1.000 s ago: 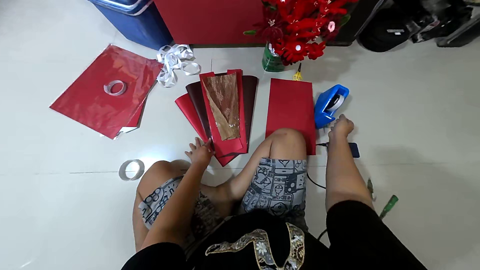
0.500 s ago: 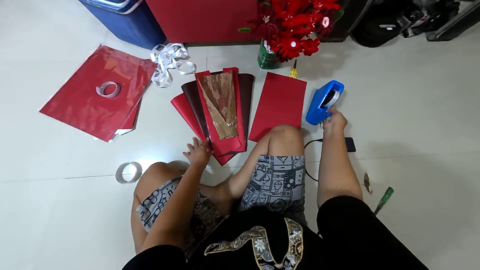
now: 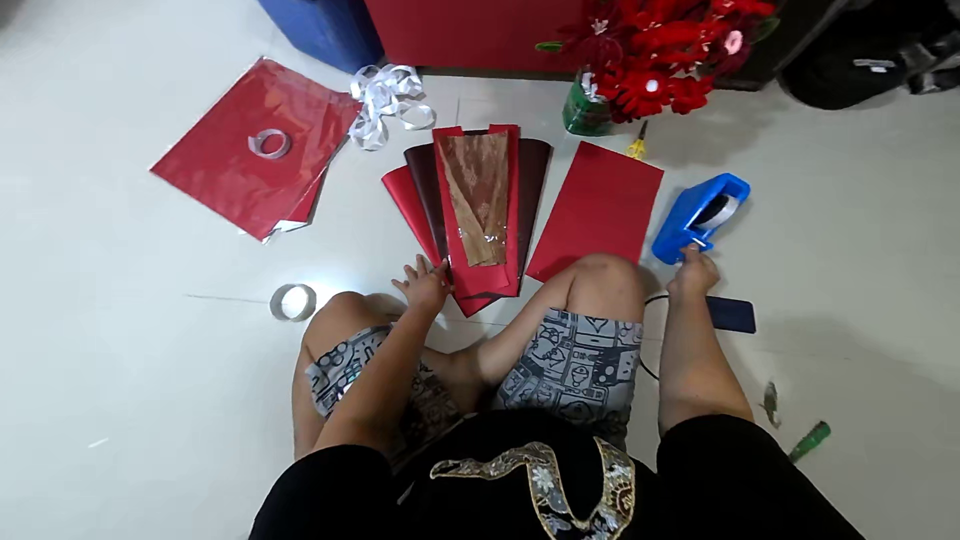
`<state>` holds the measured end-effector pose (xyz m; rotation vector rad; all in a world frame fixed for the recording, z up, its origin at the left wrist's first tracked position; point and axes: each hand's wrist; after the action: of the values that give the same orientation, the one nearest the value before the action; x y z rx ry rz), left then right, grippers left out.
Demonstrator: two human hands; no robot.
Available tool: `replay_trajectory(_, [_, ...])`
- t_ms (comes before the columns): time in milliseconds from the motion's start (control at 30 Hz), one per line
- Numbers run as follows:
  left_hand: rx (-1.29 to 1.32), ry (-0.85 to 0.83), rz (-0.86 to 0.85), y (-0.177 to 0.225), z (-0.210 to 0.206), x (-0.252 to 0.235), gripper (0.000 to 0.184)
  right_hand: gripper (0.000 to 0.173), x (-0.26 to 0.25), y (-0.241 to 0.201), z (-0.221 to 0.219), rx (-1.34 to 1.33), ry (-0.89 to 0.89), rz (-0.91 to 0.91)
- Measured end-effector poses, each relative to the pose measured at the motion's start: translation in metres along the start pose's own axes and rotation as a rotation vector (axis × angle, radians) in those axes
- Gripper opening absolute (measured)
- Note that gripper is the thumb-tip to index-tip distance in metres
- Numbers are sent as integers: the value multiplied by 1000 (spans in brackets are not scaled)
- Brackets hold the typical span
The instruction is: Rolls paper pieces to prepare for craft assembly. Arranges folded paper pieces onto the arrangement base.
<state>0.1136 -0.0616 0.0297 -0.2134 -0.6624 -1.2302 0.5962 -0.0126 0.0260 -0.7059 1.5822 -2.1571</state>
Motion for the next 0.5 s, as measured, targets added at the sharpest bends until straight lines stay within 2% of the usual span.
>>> replay_trajectory(267, [56, 45, -9, -7, -6, -3, 66, 32, -6, -3, 8, 142, -60, 24])
replay_trajectory(400, [106, 49, -34, -15, -9, -3, 67, 39, 4, 8, 28, 439, -60, -54])
replay_trajectory(500, [106, 67, -49, -16, -11, -6, 67, 38, 17, -7, 26, 326, -60, 23])
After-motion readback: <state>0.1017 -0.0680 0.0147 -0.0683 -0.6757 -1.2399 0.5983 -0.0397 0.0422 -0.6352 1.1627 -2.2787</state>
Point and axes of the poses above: each hand's wrist, its own x-axis away from the middle knuckle, its own z-axis out of the back of the hand, y = z × x, and after that the axes turned 1 degree about z, right-handed
